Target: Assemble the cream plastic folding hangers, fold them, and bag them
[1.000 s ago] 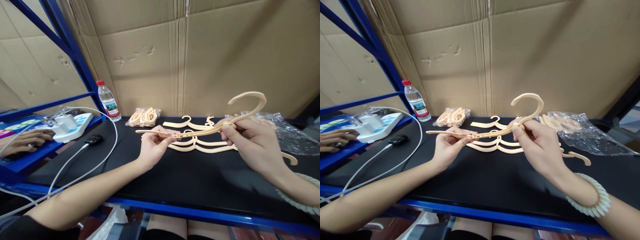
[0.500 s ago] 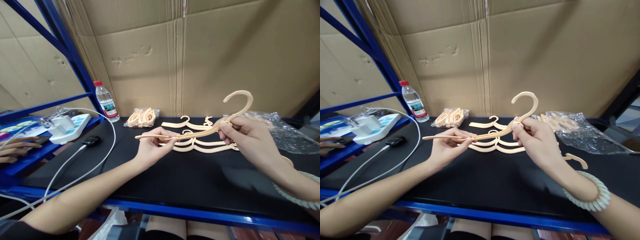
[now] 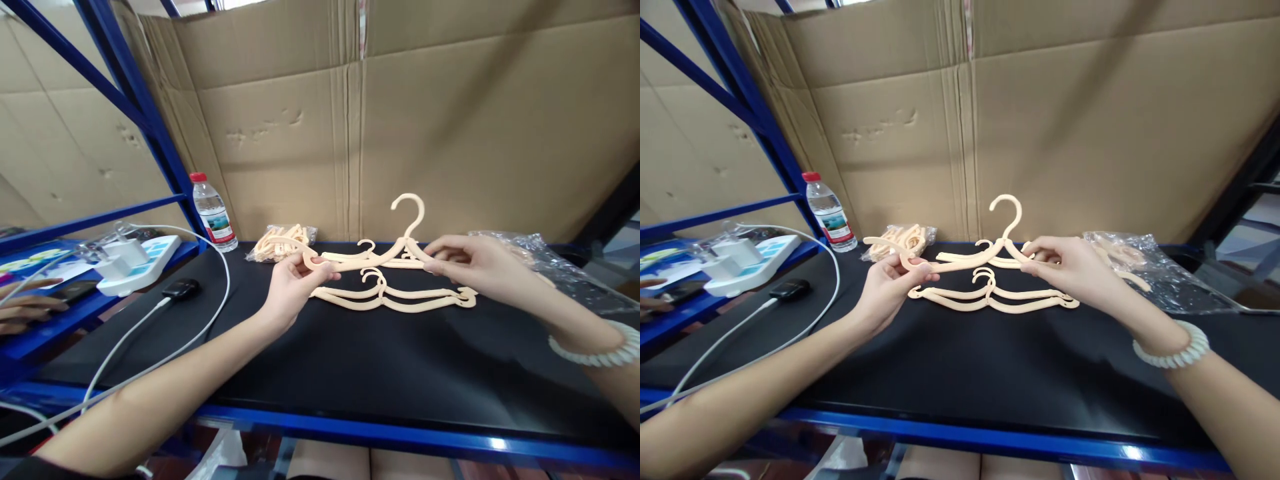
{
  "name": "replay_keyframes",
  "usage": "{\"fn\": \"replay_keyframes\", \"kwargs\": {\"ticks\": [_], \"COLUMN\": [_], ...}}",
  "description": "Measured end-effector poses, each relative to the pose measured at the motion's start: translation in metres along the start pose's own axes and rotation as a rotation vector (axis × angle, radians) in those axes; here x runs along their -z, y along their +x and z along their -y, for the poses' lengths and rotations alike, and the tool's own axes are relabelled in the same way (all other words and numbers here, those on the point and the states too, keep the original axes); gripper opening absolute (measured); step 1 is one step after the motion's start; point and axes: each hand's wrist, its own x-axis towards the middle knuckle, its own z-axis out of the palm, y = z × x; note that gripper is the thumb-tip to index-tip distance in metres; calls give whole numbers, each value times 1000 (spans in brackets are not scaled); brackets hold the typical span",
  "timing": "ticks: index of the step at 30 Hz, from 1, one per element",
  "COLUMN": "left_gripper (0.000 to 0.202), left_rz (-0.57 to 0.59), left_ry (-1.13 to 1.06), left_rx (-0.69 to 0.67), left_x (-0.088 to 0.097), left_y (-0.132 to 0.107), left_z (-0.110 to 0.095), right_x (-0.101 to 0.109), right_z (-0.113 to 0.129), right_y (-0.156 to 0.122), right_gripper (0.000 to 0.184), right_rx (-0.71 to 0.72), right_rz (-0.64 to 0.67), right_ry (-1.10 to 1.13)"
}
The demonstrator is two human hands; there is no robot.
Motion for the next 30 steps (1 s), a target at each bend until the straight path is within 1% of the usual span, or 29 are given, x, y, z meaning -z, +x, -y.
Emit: {"fn": "replay_keyframes", "kwargs": {"ticks": [3,6,7,9,11,13,15,17,20,24,27,30], "left_gripper": [28,27,26,26,27,28,26,29,29,20,26,29], "left_rz": [-29,-40,-52,-72,-91,-102,-103,-78,-40,46,21,69], "left_ry": [-75,-66,-55,-28,-19,-30,-56,-76,-55,48,139,327], "left_rx": [73,157,168,146,101,94,142,205,236,254,249,262], "left_x": [5,10,12,17,21,25,29,32,40,60,81,96], "left_y": [8,14,16,20,23,25,28,30,33,39,42,42], "left_z": [1,-1,-2,-6,-10,-14,-18,-21,-23,-23,-23,-23], "right_x": [6,7,7,7,7,7,7,7,2,-11,-19,-23], "right_z": [-7,-9,-9,-7,-5,-3,-2,-3,-6,-14,-17,-17], "right_y": [2,3,3,3,3,3,3,2,3,4,5,4], "right_gripper": [29,19,17,18,21,24,25,25,26,22,21,21], "right_rx": [56,126,141,148,144,127,97,48,-10,54,34,19], "right_rz": [46,75,80,88,113,149,178,214,272,304,334,371], "right_ry": [-135,-239,-250,-246,-219,-180,-142,-109,-73,-89,-107,-108]}}
